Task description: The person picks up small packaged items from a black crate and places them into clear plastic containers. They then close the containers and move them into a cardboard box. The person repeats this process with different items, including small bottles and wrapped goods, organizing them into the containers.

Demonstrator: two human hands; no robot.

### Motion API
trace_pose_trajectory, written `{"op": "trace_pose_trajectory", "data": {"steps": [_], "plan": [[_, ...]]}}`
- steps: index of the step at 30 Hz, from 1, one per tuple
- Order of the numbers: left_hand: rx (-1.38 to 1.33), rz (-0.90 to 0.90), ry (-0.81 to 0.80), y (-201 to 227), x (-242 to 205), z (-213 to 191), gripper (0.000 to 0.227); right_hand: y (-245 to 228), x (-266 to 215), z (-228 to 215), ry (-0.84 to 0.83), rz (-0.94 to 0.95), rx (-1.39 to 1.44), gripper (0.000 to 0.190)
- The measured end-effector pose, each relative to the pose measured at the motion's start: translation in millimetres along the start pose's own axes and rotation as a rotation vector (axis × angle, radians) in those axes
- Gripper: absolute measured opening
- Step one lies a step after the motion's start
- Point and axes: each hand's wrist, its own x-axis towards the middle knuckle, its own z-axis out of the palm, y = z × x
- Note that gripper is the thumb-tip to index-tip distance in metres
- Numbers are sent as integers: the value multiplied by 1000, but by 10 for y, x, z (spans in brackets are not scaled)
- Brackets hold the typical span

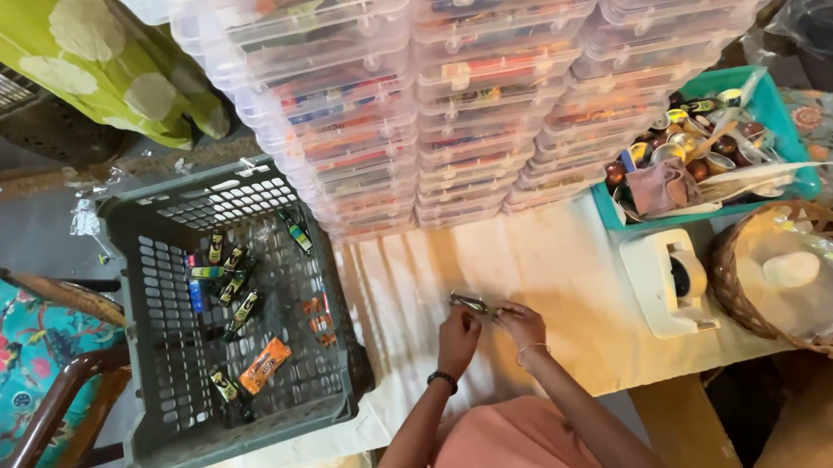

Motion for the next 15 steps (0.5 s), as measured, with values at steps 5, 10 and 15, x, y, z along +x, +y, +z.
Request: {"op": "trace_pose_trajectory", "data": {"steps": [5,10,15], "plan": [[172,-44,77,510,-6,-100,21,-161,49,274,86,15,-167,25],[273,-14,178,520,27,-152,17,-322,-1,431,62,-38,-431,20],[319,-20,60,592,-38,-274,16,-4,129,446,-9,-32,-746,19]]}}
